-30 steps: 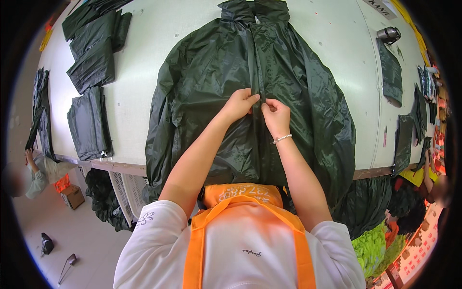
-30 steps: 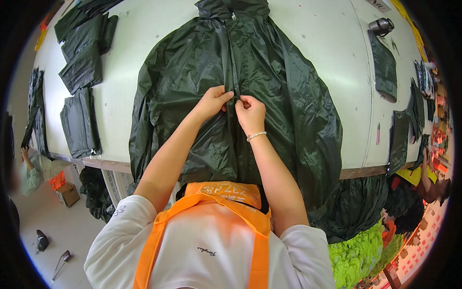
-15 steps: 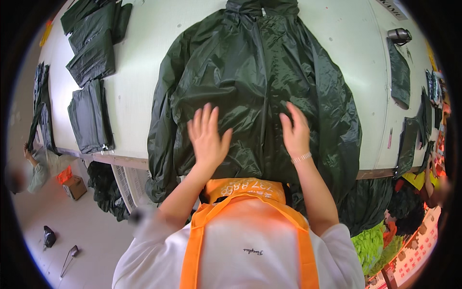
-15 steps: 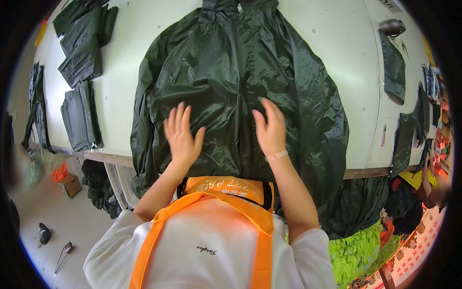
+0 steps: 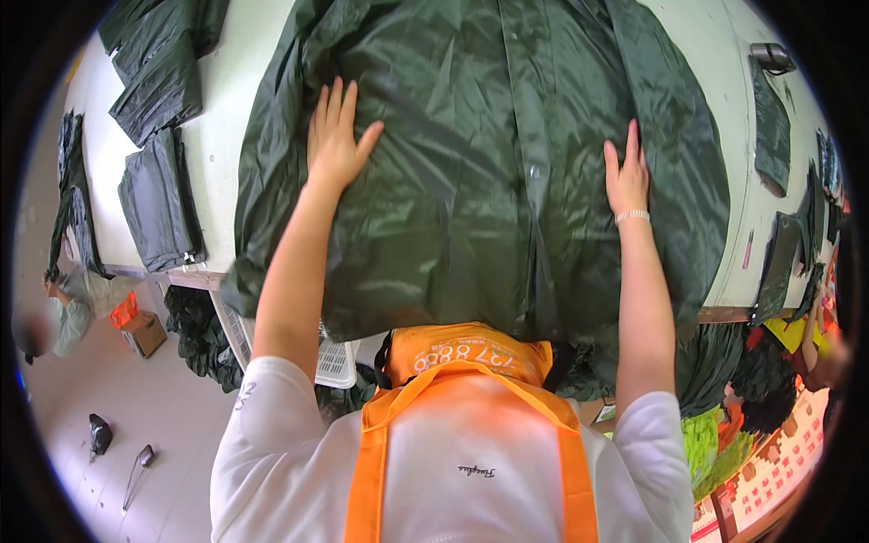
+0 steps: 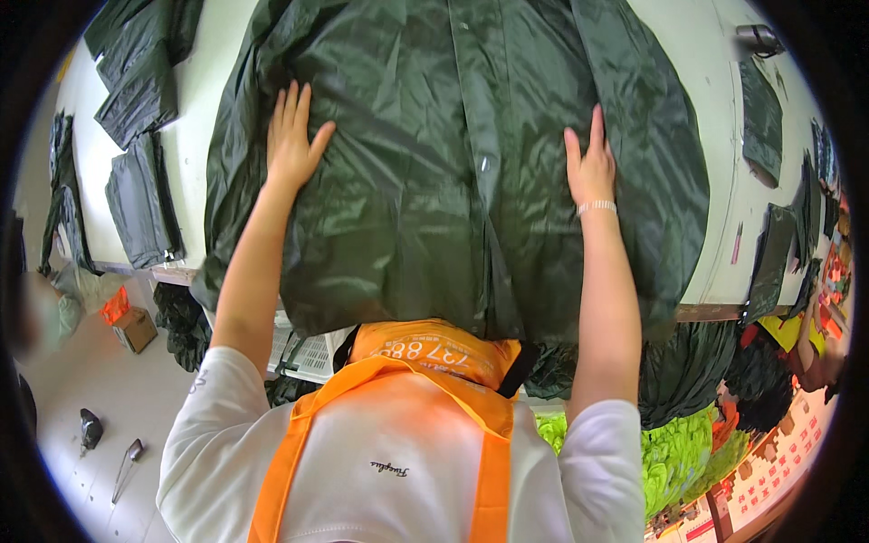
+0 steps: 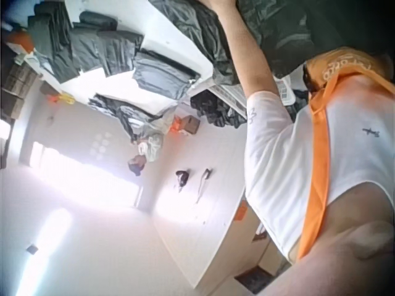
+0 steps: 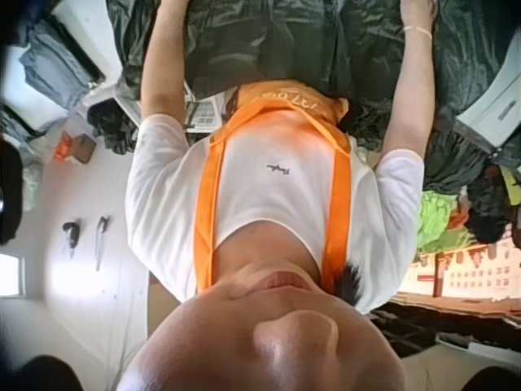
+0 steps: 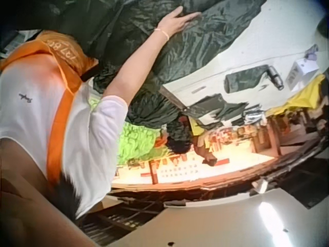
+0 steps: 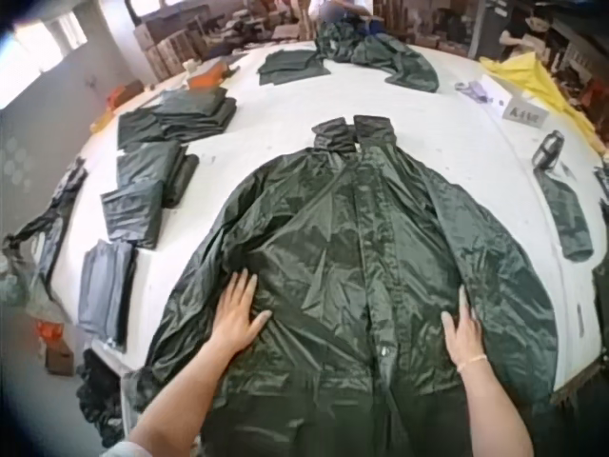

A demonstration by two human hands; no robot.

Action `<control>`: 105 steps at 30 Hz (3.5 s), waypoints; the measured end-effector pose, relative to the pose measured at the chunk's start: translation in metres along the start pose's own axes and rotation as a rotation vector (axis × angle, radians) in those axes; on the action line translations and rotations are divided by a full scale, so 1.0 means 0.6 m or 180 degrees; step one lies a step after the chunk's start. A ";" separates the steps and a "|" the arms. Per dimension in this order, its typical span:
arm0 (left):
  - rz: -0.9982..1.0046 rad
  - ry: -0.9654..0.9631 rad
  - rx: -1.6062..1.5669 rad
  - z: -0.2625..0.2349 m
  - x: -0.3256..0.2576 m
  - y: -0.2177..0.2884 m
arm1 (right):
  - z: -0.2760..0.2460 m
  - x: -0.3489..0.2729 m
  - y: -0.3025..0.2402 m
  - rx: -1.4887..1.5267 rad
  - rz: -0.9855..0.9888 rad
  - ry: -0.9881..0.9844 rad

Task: The person folds a dark green jacket on a white table. They smooth the fabric, fold the sleeves inward, fold the jacket in half, then roll it tightly and place it into a small matching pouch. The process is repeated with a second jacket.

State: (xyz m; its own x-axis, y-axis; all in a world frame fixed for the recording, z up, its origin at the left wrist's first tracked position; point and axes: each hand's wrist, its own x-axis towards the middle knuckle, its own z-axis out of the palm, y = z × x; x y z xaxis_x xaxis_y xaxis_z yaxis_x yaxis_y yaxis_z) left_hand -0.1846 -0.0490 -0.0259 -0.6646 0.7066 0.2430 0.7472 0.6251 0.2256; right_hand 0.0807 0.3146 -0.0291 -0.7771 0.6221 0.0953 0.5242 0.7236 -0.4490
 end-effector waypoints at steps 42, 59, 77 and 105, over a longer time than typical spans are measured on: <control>-0.1176 -0.1412 -0.3866 0.095 0.118 0.296 | 0.068 -0.005 -0.191 0.2520 0.1343 -0.0387; -0.3409 -0.3333 -0.5425 -0.061 -0.377 0.408 | -0.057 -0.214 -0.127 0.1293 -0.0015 -0.1504; -0.4400 -0.0178 -0.6752 -0.026 -0.355 0.542 | -0.121 -0.401 -0.142 0.1634 -0.1159 -0.0370; -0.3948 0.2051 -0.2433 -0.010 -0.634 0.268 | -0.185 0.051 0.010 0.0010 -0.0645 0.0767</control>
State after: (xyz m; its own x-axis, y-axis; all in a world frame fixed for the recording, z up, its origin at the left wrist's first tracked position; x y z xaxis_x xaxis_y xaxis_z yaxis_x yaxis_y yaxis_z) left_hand 0.1883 -0.2195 -0.0763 -0.8716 -0.4676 -0.1472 -0.2830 0.2348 0.9299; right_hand 0.0985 0.3712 0.0695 -0.7605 0.5184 0.3909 0.3656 0.8395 -0.4021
